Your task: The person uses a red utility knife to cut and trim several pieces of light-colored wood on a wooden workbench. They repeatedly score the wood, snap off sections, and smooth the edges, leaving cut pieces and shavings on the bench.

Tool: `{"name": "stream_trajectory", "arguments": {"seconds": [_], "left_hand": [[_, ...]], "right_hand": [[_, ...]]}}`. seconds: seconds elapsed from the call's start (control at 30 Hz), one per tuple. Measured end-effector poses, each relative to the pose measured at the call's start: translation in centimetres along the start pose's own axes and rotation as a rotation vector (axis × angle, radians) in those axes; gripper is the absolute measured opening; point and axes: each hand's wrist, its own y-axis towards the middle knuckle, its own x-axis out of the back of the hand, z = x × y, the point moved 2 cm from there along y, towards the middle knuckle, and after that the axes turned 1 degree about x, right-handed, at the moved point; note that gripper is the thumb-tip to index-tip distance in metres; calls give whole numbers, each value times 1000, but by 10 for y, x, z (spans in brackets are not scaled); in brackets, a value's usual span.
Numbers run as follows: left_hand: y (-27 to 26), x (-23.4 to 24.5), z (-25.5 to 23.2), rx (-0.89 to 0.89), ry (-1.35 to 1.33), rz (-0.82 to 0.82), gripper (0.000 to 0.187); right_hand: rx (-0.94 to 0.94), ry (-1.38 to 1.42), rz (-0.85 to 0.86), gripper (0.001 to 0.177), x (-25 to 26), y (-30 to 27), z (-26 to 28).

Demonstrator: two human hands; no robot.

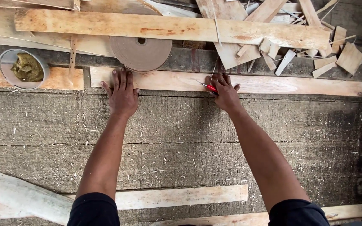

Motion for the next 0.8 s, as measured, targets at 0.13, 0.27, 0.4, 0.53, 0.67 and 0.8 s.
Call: {"name": "stream_trajectory", "arguments": {"seconds": [0.13, 0.27, 0.4, 0.53, 0.67, 0.8], "left_hand": [[0, 6, -7, -3, -13, 2, 69], [0, 3, -6, 8, -12, -6, 69], [-2, -4, 2, -8, 11, -90, 72], [-13, -1, 2, 23, 8, -85, 73], [-38, -6, 0, 5, 23, -148, 72], [-87, -17, 3, 79, 18, -160, 71]], "right_hand": [[12, 32, -40, 62, -29, 7, -30], [61, -91, -40, 75, -9, -6, -7], [67, -184, -17, 71, -2, -11, 3], [-12, -203, 52, 78, 18, -17, 17], [-45, -266, 52, 70, 3, -17, 3], [13, -319, -19, 59, -33, -39, -18]]}}
